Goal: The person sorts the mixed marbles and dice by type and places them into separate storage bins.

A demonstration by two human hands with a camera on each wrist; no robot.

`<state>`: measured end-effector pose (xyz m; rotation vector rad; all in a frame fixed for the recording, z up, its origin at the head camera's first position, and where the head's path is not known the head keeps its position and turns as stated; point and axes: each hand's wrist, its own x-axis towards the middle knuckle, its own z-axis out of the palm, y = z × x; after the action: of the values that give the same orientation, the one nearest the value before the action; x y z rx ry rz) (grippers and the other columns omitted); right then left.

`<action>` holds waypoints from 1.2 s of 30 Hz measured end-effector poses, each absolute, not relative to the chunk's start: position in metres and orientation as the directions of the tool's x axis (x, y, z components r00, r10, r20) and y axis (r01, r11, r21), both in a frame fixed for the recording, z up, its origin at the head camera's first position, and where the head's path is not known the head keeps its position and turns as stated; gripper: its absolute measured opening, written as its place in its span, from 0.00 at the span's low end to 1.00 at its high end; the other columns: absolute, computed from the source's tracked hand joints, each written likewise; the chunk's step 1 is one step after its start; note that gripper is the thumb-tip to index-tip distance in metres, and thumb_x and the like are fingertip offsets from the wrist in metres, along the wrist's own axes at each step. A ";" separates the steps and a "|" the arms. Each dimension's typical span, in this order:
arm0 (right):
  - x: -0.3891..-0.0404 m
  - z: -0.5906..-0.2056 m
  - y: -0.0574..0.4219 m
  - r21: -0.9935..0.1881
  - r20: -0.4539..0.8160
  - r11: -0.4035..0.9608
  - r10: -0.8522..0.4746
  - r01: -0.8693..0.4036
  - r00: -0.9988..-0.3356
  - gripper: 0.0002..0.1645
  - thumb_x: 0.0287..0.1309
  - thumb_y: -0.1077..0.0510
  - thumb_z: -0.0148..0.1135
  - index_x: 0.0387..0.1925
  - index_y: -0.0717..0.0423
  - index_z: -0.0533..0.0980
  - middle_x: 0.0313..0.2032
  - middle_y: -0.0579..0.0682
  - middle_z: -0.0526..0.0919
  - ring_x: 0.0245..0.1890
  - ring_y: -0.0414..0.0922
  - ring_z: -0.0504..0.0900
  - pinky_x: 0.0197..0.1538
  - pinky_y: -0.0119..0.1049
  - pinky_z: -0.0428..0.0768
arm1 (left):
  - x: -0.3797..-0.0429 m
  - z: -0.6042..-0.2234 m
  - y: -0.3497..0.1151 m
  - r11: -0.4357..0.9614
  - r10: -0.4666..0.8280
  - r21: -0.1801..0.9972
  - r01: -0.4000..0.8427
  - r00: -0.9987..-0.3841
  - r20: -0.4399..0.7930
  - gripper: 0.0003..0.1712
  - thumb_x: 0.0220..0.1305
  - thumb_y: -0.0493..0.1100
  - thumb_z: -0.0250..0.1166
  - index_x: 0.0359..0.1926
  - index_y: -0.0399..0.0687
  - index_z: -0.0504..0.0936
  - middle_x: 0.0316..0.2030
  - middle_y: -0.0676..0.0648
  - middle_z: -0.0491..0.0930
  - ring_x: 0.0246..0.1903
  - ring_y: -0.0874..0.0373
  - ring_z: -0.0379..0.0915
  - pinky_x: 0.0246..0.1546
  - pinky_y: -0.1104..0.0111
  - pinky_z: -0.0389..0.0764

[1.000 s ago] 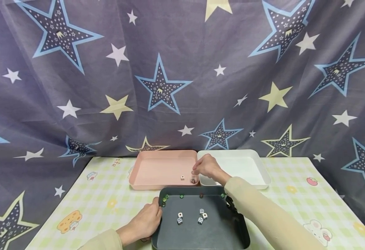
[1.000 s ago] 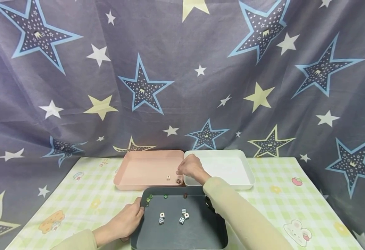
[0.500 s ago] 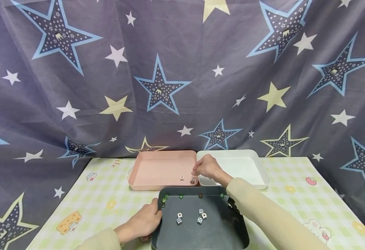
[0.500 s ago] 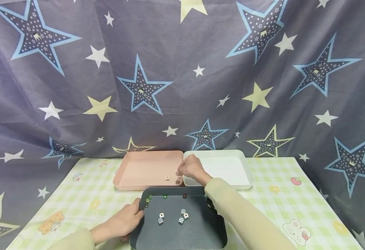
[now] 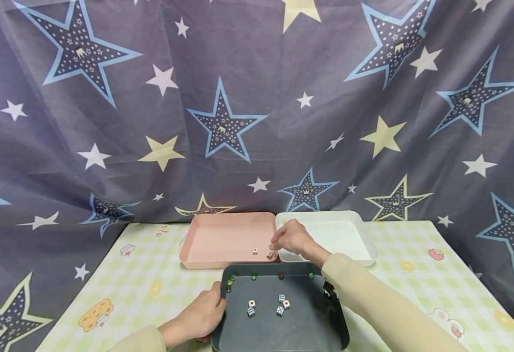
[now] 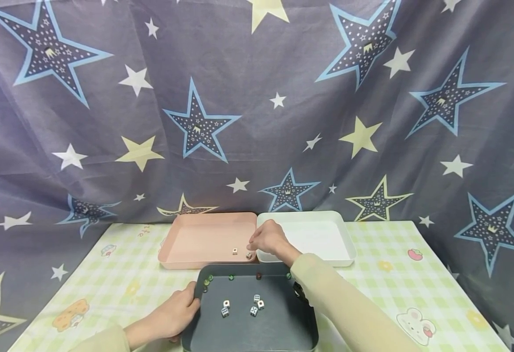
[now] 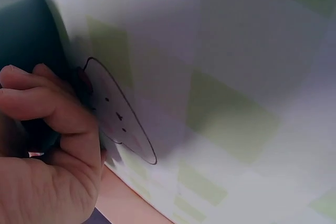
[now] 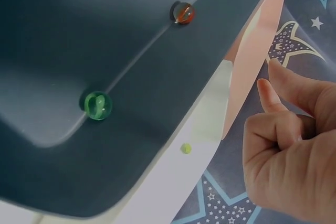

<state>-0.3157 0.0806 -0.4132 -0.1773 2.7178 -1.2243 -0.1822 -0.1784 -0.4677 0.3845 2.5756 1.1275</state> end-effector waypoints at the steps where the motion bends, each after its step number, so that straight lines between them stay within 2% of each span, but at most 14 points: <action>1: -0.315 -0.413 0.080 -0.749 -0.088 0.661 -0.177 -0.052 -0.980 0.04 0.52 0.63 0.81 0.30 0.54 0.90 0.32 0.47 0.89 0.19 0.41 0.64 0.19 0.32 0.61 | -0.182 -0.468 -0.179 0.652 0.365 0.748 0.129 -0.917 -0.160 0.14 0.80 0.35 0.44 0.54 0.27 0.69 0.16 0.43 0.77 0.04 0.65 0.66 0.02 0.68 0.69; 7: -0.307 -0.411 0.078 -0.749 -0.055 0.655 -0.207 -0.096 -0.977 0.04 0.52 0.64 0.81 0.30 0.55 0.90 0.34 0.47 0.88 0.24 0.43 0.70 0.23 0.34 0.64 | -0.180 -0.470 -0.180 0.636 0.381 0.756 0.153 -0.915 -0.135 0.14 0.81 0.35 0.44 0.56 0.26 0.68 0.18 0.44 0.76 0.04 0.65 0.67 0.03 0.65 0.72; 13: -0.300 -0.410 0.075 -0.761 -0.043 0.638 -0.231 -0.117 -0.972 0.04 0.52 0.65 0.81 0.30 0.57 0.89 0.28 0.46 0.87 0.19 0.41 0.68 0.20 0.33 0.62 | -0.180 -0.472 -0.179 0.648 0.372 0.745 0.159 -0.920 -0.127 0.13 0.81 0.35 0.44 0.55 0.28 0.67 0.18 0.45 0.75 0.04 0.65 0.66 0.03 0.65 0.72; 16: -0.296 -0.408 0.074 -0.763 -0.035 0.634 -0.241 -0.130 -0.970 0.04 0.52 0.65 0.80 0.30 0.58 0.89 0.26 0.45 0.87 0.21 0.42 0.73 0.22 0.33 0.66 | -0.180 -0.473 -0.178 0.657 0.365 0.737 0.160 -0.923 -0.125 0.12 0.81 0.35 0.44 0.54 0.29 0.68 0.18 0.45 0.75 0.03 0.65 0.66 0.03 0.65 0.72; 18: -0.293 -0.407 0.072 -0.765 -0.026 0.627 -0.254 -0.144 -0.967 0.04 0.53 0.66 0.80 0.30 0.59 0.89 0.26 0.46 0.87 0.27 0.45 0.80 0.27 0.33 0.71 | -0.180 -0.473 -0.178 0.664 0.359 0.731 0.159 -0.925 -0.125 0.12 0.81 0.35 0.44 0.54 0.29 0.68 0.18 0.45 0.75 0.03 0.65 0.66 0.03 0.65 0.72; 20: -0.290 -0.406 0.070 -0.764 -0.018 0.626 -0.260 -0.154 -0.965 0.04 0.52 0.67 0.80 0.30 0.60 0.89 0.25 0.46 0.87 0.29 0.46 0.83 0.30 0.34 0.75 | -0.180 -0.473 -0.177 0.671 0.352 0.725 0.155 -0.927 -0.129 0.12 0.80 0.35 0.44 0.54 0.28 0.68 0.17 0.45 0.75 0.03 0.65 0.66 0.02 0.65 0.72; 28: -0.284 -0.408 0.066 -0.764 -0.021 0.625 -0.269 -0.159 -0.963 0.05 0.50 0.66 0.81 0.28 0.57 0.90 0.30 0.46 0.87 0.30 0.43 0.79 0.32 0.34 0.78 | -0.180 -0.473 -0.177 0.692 0.339 0.707 0.149 -0.931 -0.135 0.09 0.80 0.34 0.45 0.50 0.30 0.67 0.17 0.44 0.74 0.03 0.66 0.65 0.02 0.66 0.70; 36: -0.278 -0.410 0.062 -0.772 -0.015 0.608 -0.313 -0.188 -0.950 0.06 0.49 0.65 0.82 0.30 0.57 0.90 0.28 0.44 0.88 0.30 0.41 0.81 0.35 0.35 0.82 | -0.180 -0.473 -0.176 0.699 0.344 0.697 0.161 -0.930 -0.131 0.08 0.79 0.34 0.44 0.49 0.30 0.66 0.15 0.45 0.74 0.03 0.66 0.65 0.01 0.67 0.70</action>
<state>-0.2784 0.0617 -0.4096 -0.4200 2.6814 -1.2607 -0.1801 -0.1762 -0.4727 0.4023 2.6580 1.0548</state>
